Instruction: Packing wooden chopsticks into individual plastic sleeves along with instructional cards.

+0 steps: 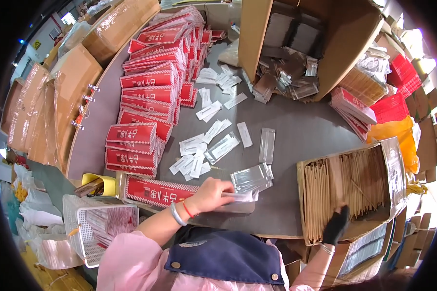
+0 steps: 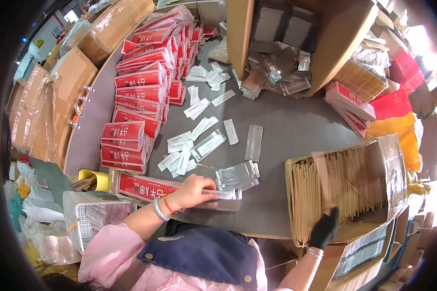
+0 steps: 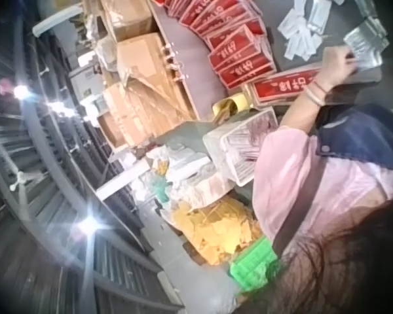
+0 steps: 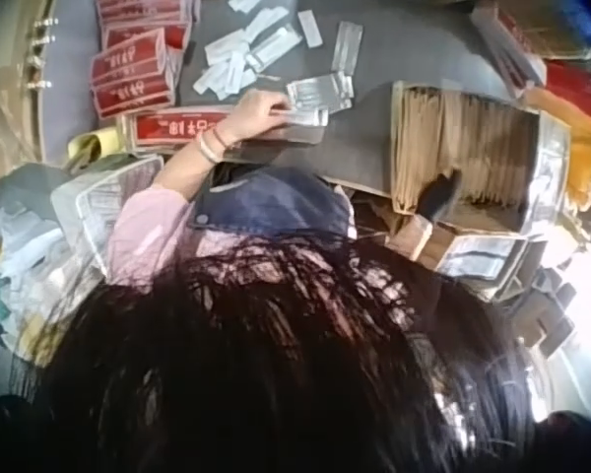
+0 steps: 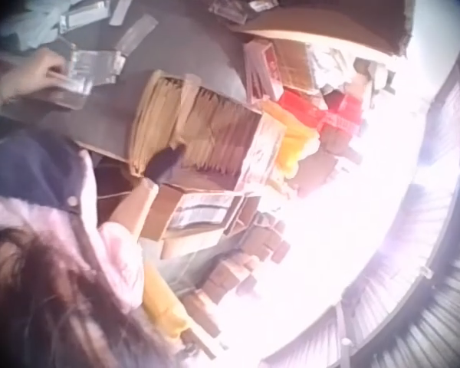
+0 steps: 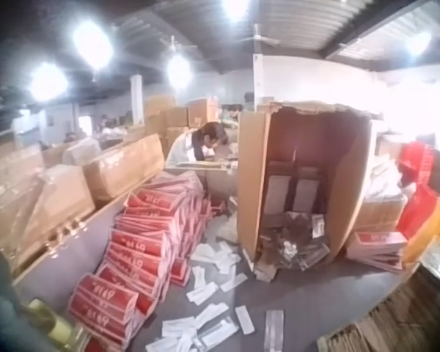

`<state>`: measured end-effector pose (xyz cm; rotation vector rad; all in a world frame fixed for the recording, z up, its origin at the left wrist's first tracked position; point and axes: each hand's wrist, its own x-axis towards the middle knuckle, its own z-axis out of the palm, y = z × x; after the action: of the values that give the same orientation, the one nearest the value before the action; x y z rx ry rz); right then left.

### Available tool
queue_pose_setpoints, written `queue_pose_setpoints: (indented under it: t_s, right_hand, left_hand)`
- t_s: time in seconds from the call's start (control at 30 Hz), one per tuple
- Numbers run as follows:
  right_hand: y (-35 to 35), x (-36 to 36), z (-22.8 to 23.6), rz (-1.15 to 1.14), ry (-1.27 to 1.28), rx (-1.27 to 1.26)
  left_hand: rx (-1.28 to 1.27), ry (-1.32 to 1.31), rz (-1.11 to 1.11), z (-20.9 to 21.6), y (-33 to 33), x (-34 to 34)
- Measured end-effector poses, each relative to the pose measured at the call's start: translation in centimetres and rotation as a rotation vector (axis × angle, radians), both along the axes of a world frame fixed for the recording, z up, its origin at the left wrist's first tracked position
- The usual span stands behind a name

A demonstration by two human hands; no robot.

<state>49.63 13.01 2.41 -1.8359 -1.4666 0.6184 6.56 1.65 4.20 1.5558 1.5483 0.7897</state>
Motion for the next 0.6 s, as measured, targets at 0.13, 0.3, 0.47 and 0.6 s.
queue_pose_setpoints:
  t_s: [0.13,0.3,0.47,0.6]
  right_hand:
    - [-3.0,-11.0,1.0,0.707,-0.253,0.004]
    - [-4.3,-15.0,0.4,1.07,-0.328,-0.109]
    - [-5.9,-19.9,-1.8,1.156,-0.201,0.012]
    - [-5.2,-17.8,-3.2,0.972,-0.325,0.115]
  left_hand:
    - [0.212,0.464,0.049,-0.1,-4.1,0.6]
    - [0.209,0.525,0.14,0.3,-7.7,-1.9]
    - [0.206,0.421,0.049,-1.5,-7.4,-0.8]
    - [0.203,0.524,0.042,-0.5,-7.7,-0.8]
